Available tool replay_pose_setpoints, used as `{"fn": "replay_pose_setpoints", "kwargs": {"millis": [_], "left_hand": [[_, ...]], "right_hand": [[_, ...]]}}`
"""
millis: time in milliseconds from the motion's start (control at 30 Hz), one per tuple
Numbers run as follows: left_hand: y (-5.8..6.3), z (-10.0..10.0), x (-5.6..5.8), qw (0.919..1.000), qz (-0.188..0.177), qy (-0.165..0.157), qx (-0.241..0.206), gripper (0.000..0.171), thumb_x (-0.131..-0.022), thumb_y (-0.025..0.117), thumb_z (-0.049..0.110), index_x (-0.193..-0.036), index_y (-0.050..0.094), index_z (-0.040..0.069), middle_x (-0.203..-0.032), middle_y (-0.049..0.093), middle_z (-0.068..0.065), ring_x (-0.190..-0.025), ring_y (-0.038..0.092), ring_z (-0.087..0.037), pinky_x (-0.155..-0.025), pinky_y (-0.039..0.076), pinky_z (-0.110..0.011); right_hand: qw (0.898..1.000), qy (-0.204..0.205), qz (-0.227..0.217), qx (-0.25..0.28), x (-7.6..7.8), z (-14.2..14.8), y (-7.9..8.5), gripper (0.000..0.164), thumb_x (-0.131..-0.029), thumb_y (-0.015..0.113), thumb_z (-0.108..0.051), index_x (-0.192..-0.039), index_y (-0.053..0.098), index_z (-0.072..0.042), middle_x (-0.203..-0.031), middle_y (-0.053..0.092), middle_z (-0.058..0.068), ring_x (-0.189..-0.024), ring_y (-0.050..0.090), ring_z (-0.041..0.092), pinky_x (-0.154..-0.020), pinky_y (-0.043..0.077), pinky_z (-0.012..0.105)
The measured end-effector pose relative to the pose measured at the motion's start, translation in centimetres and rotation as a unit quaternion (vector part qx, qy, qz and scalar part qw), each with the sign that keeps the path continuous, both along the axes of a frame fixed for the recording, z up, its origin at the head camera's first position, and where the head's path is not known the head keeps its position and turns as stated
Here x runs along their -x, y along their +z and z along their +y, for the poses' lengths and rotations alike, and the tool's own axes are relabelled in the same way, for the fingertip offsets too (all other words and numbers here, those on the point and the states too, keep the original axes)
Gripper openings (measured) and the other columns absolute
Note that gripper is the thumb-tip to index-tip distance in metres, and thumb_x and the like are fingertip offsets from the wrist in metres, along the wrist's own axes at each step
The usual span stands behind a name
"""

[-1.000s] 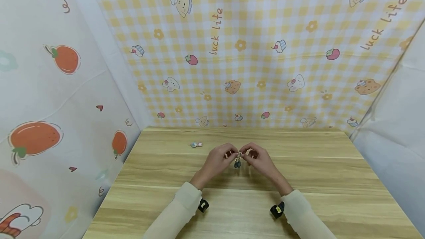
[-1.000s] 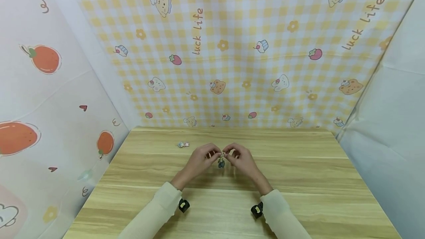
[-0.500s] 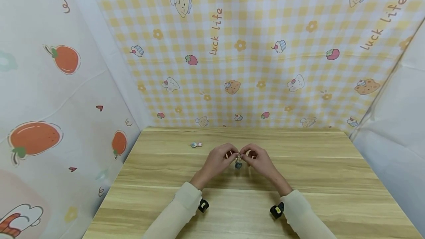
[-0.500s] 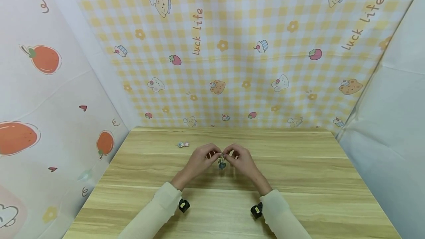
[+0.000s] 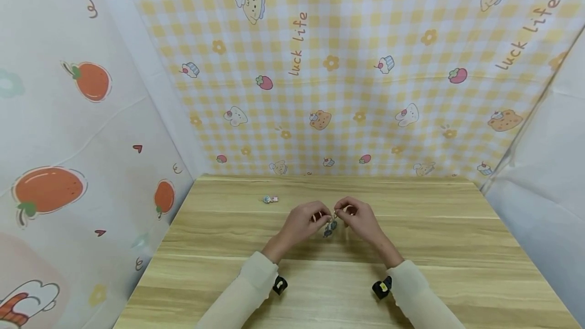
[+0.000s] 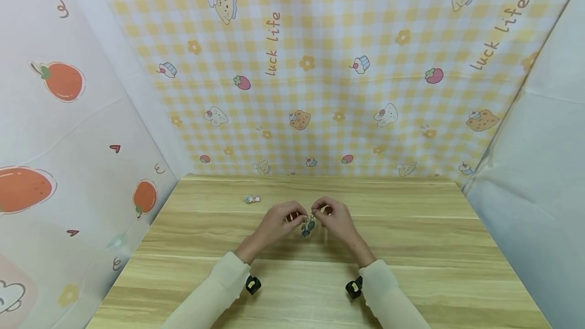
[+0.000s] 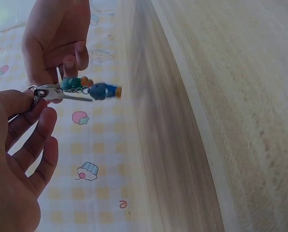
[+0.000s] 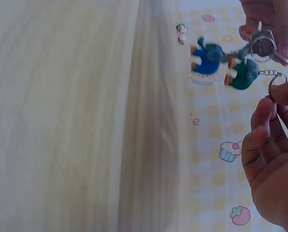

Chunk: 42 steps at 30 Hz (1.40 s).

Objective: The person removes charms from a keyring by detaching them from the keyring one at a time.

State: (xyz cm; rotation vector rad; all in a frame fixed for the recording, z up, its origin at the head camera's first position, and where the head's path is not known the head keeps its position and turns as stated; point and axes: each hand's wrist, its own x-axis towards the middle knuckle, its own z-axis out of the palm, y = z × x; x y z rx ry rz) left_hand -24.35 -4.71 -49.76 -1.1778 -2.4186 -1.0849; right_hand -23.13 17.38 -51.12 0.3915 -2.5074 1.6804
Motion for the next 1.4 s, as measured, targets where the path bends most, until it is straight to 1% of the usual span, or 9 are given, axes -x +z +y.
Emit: {"fn": "replay_pose_setpoints", "kwargs": {"millis": [100,233,400,600,700,833,1100,1300,1400], "left_hand": [[0.0,0.0,0.0,1.0,0.0,0.001,0.001,0.005,-0.103,0.072,0.013,-0.103,0.076,0.01,-0.096,0.077,-0.002,-0.078,0.068,-0.009,-0.069,0.055,-0.014],[0.0,-0.1,0.0,0.9999,-0.007,0.009,-0.003,0.005,-0.103,0.072,0.013,-0.102,0.076,0.01,-0.095,0.077,-0.002,-0.077,0.067,-0.008,-0.069,0.054,-0.014],[0.1,-0.1,0.0,0.9996,-0.02,0.019,-0.002,0.006,-0.104,0.071,0.014,-0.104,0.076,0.01,-0.096,0.077,-0.002,-0.075,0.067,-0.009,-0.069,0.054,-0.013],[0.1,-0.2,-0.1,0.9995,-0.015,0.023,-0.018,0.005,-0.103,0.072,0.011,-0.103,0.076,0.008,-0.095,0.077,-0.003,-0.073,0.066,-0.01,-0.066,0.054,-0.015],[0.0,-0.3,0.0,0.9994,-0.013,0.025,-0.02,0.004,-0.103,0.072,0.011,-0.103,0.076,0.009,-0.095,0.077,-0.002,-0.072,0.065,-0.008,-0.066,0.054,-0.014],[-0.1,-0.4,0.1,0.9993,-0.016,0.029,-0.018,0.004,-0.103,0.072,0.012,-0.104,0.076,0.011,-0.095,0.077,-0.001,-0.073,0.063,-0.005,-0.067,0.054,-0.015],[-0.1,-0.6,0.1,0.9992,-0.012,0.033,-0.017,0.005,-0.103,0.072,0.013,-0.103,0.076,0.009,-0.093,0.076,-0.001,-0.074,0.064,-0.005,-0.067,0.054,-0.014],[-0.2,-0.8,0.1,0.9991,-0.005,0.037,-0.019,0.003,-0.101,0.073,0.011,-0.102,0.076,0.009,-0.091,0.076,-0.001,-0.073,0.065,-0.007,-0.066,0.054,-0.015],[-0.2,-0.9,0.0,0.999,-0.007,0.038,-0.02,0.003,-0.101,0.073,0.01,-0.102,0.076,0.008,-0.091,0.076,-0.002,-0.073,0.066,-0.008,-0.067,0.054,-0.015]], "right_hand": [[1.0,-0.005,-0.003,0.002,0.1,0.3,0.2,0.011,-0.103,0.07,-0.008,-0.109,0.073,0.0,-0.101,0.071,0.012,-0.064,0.062,0.031,-0.059,0.056,0.031],[1.0,-0.004,-0.009,0.006,0.2,0.6,0.3,0.007,-0.103,0.07,-0.01,-0.107,0.073,-0.005,-0.102,0.07,0.013,-0.062,0.06,0.019,-0.06,0.053,0.027],[1.0,-0.007,-0.007,0.003,0.3,0.9,0.5,0.004,-0.103,0.071,-0.011,-0.105,0.073,-0.008,-0.102,0.07,0.013,-0.062,0.06,0.02,-0.059,0.051,0.027],[1.0,-0.014,-0.014,-0.005,0.6,1.1,0.6,0.005,-0.103,0.072,-0.013,-0.105,0.072,-0.009,-0.103,0.07,0.012,-0.063,0.059,0.017,-0.058,0.049,0.026],[1.0,-0.012,-0.014,-0.006,0.7,1.3,0.8,0.008,-0.103,0.072,-0.016,-0.106,0.072,-0.008,-0.104,0.069,0.012,-0.064,0.06,0.019,-0.059,0.049,0.026],[1.0,-0.011,-0.014,-0.009,0.7,1.7,1.1,0.012,-0.104,0.072,-0.018,-0.108,0.071,-0.007,-0.106,0.069,0.013,-0.066,0.062,0.027,-0.06,0.05,0.027],[0.999,-0.031,-0.019,-0.033,1.2,2.7,1.4,0.012,-0.105,0.07,-0.018,-0.109,0.071,-0.007,-0.104,0.07,0.012,-0.065,0.06,0.02,-0.056,0.046,0.027],[0.999,-0.038,-0.016,-0.026,1.5,3.9,1.4,0.016,-0.104,0.071,-0.02,-0.111,0.071,-0.006,-0.104,0.069,0.014,-0.067,0.062,0.032,-0.057,0.047,0.027],[0.998,-0.044,-0.016,-0.03,1.7,4.5,1.4,0.017,-0.104,0.071,-0.021,-0.111,0.071,-0.005,-0.104,0.068,0.014,-0.068,0.062,0.034,-0.057,0.048,0.027]]}}
